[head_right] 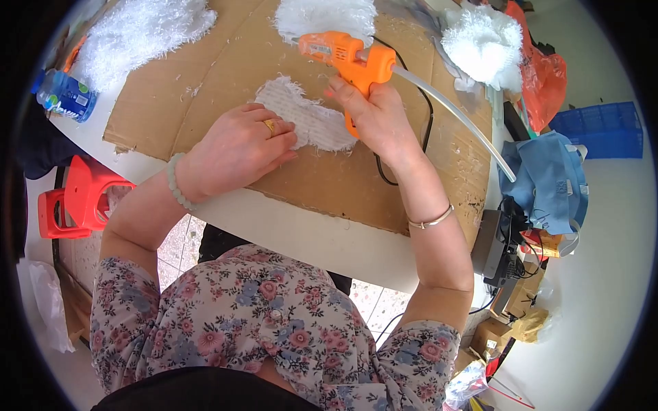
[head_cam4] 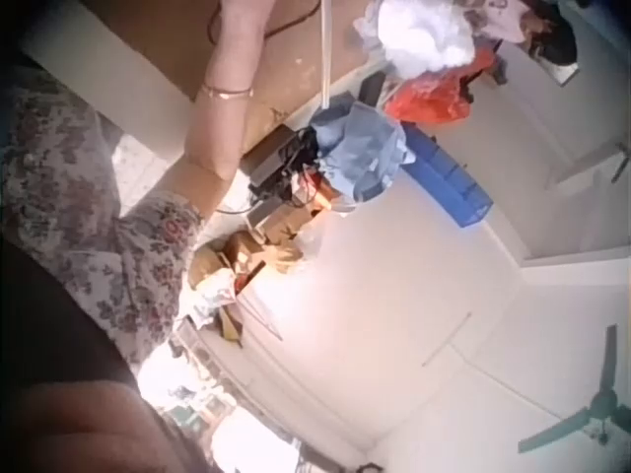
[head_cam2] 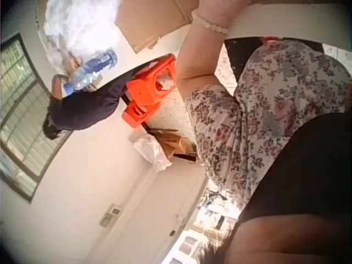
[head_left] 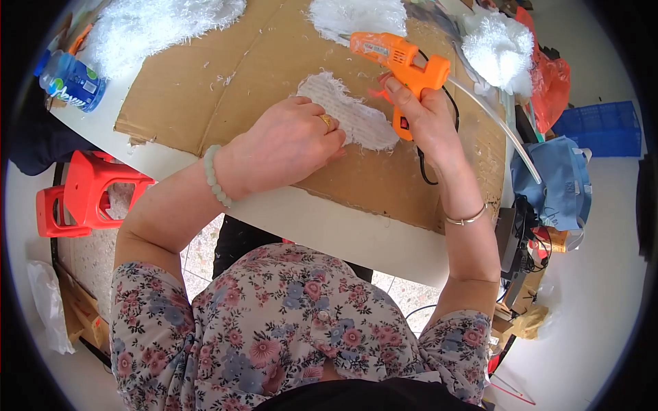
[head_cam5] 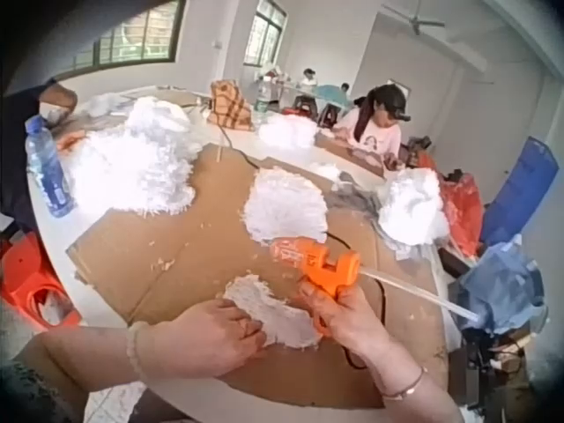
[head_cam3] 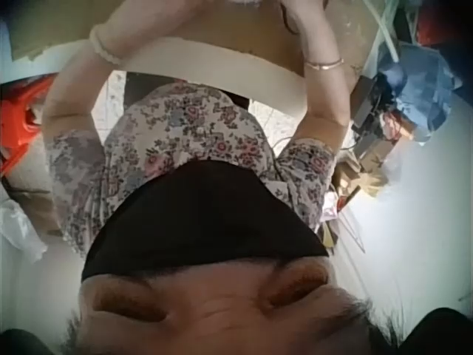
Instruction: Apply hot glue to white stuffing materials to attach them to a base part, likely for a toy.
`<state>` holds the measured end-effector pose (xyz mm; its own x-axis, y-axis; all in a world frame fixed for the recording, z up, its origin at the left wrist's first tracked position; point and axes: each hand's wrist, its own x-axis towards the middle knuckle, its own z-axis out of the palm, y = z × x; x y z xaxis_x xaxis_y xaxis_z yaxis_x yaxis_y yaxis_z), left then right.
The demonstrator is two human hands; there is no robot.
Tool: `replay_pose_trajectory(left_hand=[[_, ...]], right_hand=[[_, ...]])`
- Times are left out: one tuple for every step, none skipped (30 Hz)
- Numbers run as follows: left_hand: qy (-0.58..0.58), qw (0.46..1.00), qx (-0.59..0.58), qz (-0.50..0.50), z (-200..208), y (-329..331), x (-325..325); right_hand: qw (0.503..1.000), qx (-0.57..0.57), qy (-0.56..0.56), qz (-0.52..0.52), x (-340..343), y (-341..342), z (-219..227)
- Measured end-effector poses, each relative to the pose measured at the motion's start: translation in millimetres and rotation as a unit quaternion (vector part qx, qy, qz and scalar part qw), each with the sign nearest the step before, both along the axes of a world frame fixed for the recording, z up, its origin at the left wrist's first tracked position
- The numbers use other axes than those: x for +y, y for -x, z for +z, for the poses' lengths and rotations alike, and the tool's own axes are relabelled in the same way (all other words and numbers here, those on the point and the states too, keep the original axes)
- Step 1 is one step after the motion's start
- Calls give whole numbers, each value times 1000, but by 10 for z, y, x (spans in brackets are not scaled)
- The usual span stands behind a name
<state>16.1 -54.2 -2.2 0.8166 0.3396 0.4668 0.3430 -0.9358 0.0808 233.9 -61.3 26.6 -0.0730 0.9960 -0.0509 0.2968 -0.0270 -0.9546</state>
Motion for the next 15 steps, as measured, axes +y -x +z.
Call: replay_pose_trajectory(left_hand=[[0, 1000, 0, -1, -6, -2, 1], [-2, 1000, -1, 0, -12, -5, 3], [-3, 1000, -1, 1, -20, -4, 3], [-2, 1000, -1, 1, -23, -5, 3], [-3, 1000, -5, 0, -24, -5, 5], [-4, 1000, -8, -1, -23, -8, 5], [-4, 1000, -7, -2, -22, -8, 1], [-2, 1000, -7, 2, -21, -8, -4], [-1, 1000, -7, 6, -18, -8, -7], [-1, 1000, -7, 5, -14, -9, -8], [2, 1000, -7, 4, -10, -10, -7], [5, 1000, -8, 4, -6, -11, -6], [5, 1000, -8, 3, -3, -13, -5], [3, 1000, -9, 2, 0, -16, -2], [1, 1000, -11, 3, -1, -14, -5]], right_hand=[[1000, -11, -1, -3, -1, -22, -55], [1000, -11, -1, -3, -13, -32, -79], [1000, -13, 1, 5, -36, -35, -99], [1000, -16, 4, 13, -58, -36, -108], [1000, -16, 4, 13, -74, -28, -106], [1000, -5, 2, 18, -92, -16, -97], [1000, 6, 1, 22, -107, -11, -94], [1000, 7, 1, 21, -119, -14, -98], [1000, -2, 8, 29, -129, -16, -99], [999, -11, 16, 36, -137, -18, -101], [999, -11, 16, 35, -145, -20, -110], [999, -1, 4, 36, -153, -22, -126], [999, 8, -7, 37, -161, -25, -135], [999, 8, -7, 36, -172, -39, -126], [999, 22, 0, 47, -184, -58, -107]])
